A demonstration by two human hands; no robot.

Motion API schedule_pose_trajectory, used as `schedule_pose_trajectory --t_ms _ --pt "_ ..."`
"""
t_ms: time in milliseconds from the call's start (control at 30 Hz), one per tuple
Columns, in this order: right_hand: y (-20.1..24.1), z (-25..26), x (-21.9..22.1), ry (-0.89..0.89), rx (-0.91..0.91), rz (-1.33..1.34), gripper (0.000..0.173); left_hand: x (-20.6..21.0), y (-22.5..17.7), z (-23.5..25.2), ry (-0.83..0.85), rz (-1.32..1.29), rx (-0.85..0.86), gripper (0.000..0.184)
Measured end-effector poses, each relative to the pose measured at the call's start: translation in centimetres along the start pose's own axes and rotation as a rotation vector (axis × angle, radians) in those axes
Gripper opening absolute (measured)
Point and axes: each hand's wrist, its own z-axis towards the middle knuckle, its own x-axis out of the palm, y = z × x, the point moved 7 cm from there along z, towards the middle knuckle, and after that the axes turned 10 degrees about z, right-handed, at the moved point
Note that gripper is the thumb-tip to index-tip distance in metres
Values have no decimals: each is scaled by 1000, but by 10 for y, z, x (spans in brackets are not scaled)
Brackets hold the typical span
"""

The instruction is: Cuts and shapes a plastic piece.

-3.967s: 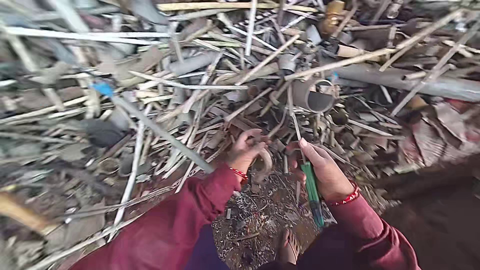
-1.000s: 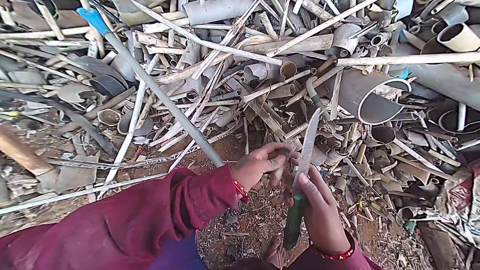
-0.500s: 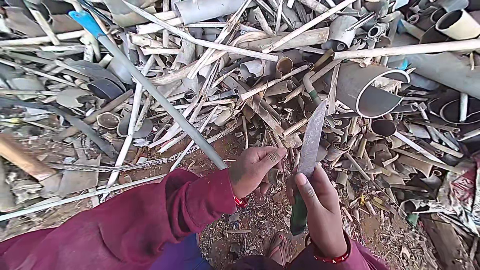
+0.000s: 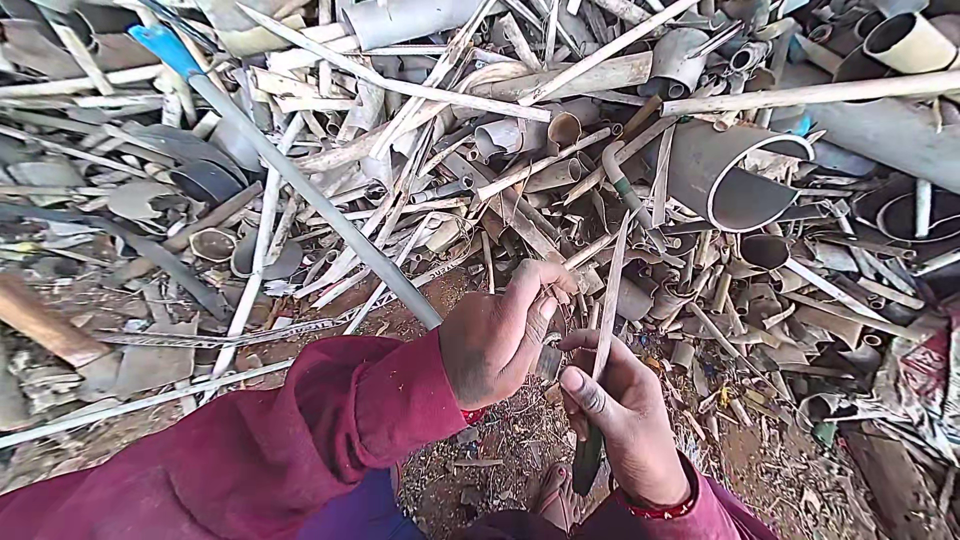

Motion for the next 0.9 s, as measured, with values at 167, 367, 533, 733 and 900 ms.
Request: schedule_pose_trajectory --t_ms 167,367,533,733,900 --pt "3 -3 5 -11 -69 36 33 -4 -13 1 -41 178 214 29" --pt "7 -4 5 -44 -157 -122 27 -1 -15 0 -44 174 283 28" --pt "12 -6 1 -175 -294 -214 29 5 20 1 -34 12 -208 61" --pt "-2 -2 1 -106 -202 -507 43 40 44 -18 22 -1043 -1297 26" --pt "-6 2 0 23 -39 -388 53 13 58 1 -189 -984 -1005 11"
